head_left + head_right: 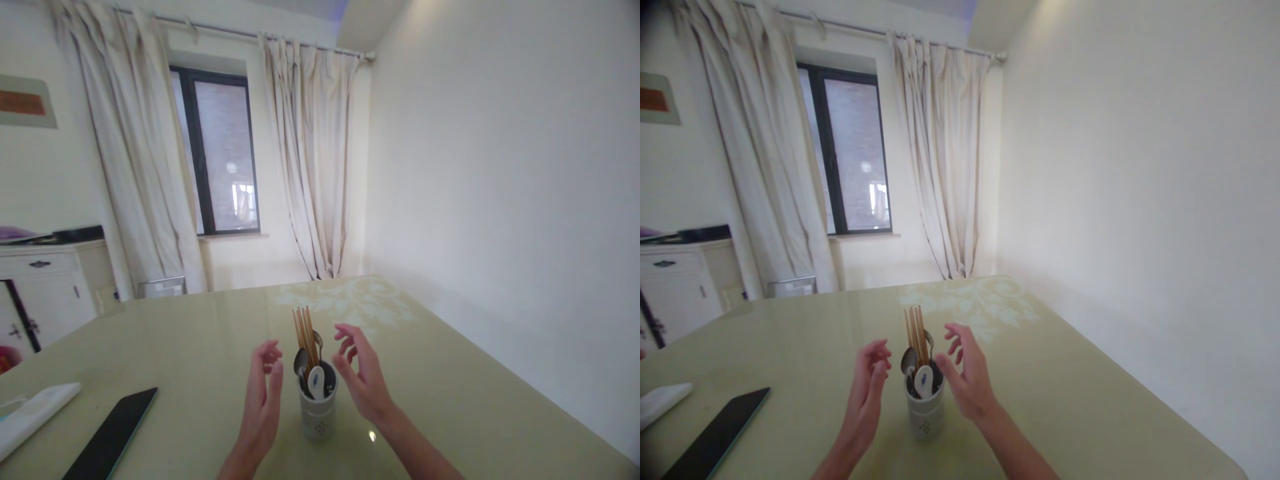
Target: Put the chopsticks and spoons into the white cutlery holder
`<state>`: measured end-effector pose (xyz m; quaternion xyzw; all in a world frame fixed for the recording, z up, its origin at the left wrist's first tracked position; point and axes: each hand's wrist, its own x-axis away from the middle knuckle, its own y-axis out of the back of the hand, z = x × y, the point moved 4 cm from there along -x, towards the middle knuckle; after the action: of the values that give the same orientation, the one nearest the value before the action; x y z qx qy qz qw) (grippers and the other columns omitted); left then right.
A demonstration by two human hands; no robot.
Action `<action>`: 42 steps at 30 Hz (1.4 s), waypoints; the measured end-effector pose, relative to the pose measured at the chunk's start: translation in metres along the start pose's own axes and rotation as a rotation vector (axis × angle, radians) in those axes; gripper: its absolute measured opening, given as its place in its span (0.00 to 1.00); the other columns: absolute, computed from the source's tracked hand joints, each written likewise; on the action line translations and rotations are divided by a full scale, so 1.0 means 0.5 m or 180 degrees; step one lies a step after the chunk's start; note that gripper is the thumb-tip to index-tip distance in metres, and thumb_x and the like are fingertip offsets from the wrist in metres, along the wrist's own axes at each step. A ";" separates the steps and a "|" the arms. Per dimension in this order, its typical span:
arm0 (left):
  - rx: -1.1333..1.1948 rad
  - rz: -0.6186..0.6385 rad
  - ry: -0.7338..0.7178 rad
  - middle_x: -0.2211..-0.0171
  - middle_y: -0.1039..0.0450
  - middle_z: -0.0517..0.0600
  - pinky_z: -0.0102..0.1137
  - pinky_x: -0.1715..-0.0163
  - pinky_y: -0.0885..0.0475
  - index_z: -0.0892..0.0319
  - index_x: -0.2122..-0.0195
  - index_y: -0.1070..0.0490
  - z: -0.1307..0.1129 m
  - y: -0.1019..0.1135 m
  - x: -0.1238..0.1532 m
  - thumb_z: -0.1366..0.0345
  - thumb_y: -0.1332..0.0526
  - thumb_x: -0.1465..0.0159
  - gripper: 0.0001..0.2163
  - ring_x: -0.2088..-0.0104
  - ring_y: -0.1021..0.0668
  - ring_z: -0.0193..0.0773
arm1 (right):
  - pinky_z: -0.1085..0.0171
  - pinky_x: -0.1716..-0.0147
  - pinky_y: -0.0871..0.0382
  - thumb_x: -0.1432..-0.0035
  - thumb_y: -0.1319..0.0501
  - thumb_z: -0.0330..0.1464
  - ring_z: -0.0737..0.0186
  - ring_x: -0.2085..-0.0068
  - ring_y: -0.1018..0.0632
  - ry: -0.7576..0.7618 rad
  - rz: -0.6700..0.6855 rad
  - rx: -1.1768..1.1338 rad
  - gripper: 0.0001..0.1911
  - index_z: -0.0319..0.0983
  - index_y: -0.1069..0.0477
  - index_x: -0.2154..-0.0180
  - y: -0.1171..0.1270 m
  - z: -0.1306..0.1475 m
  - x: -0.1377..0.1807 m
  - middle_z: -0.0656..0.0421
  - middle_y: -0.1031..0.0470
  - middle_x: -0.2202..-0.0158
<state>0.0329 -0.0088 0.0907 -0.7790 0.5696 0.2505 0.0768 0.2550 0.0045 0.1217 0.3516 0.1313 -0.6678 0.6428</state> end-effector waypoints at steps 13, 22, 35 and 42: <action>0.0142 0.0997 0.0257 0.47 0.22 0.54 0.40 0.44 0.24 0.52 0.35 0.41 0.080 -0.053 0.051 0.39 0.49 0.29 0.30 0.45 0.20 0.49 | 0.48 0.41 0.30 0.57 0.24 0.34 0.40 0.42 0.23 -0.0315 0.0527 -0.0529 0.47 0.42 0.38 0.36 -0.094 -0.080 0.091 0.47 0.24 0.42; -0.0790 0.0913 0.0212 0.66 0.25 0.49 0.39 0.63 0.25 0.55 0.50 0.31 0.113 -0.061 0.028 0.33 0.51 0.33 0.30 0.67 0.20 0.45 | 0.51 0.45 0.26 0.52 0.29 0.30 0.45 0.48 0.19 -0.0448 0.0014 0.0052 0.36 0.40 0.36 0.41 -0.061 -0.115 0.066 0.49 0.21 0.48; -0.1687 0.0808 0.0417 0.73 0.27 0.48 0.32 0.66 0.34 0.53 0.69 0.37 0.163 -0.051 -0.001 0.52 0.52 0.32 0.14 0.69 0.23 0.42 | 0.45 0.47 0.26 0.50 0.33 0.43 0.40 0.49 0.20 -0.0555 -0.1306 0.1276 0.34 0.37 0.34 0.43 0.105 -0.266 0.004 0.44 0.22 0.49; -0.2108 0.0716 0.0718 0.69 0.22 0.54 0.34 0.64 0.33 0.54 0.71 0.33 0.178 -0.056 -0.021 0.60 0.50 0.31 0.13 0.65 0.20 0.45 | 0.38 0.44 0.30 0.41 0.37 0.52 0.33 0.42 0.25 -0.0187 -0.1757 0.1822 0.42 0.33 0.40 0.35 0.116 -0.270 0.018 0.35 0.27 0.41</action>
<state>0.0295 0.0457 0.0144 -0.7169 0.5446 0.3407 -0.2708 0.3513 0.0742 0.0348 0.4488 0.0110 -0.8349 0.3186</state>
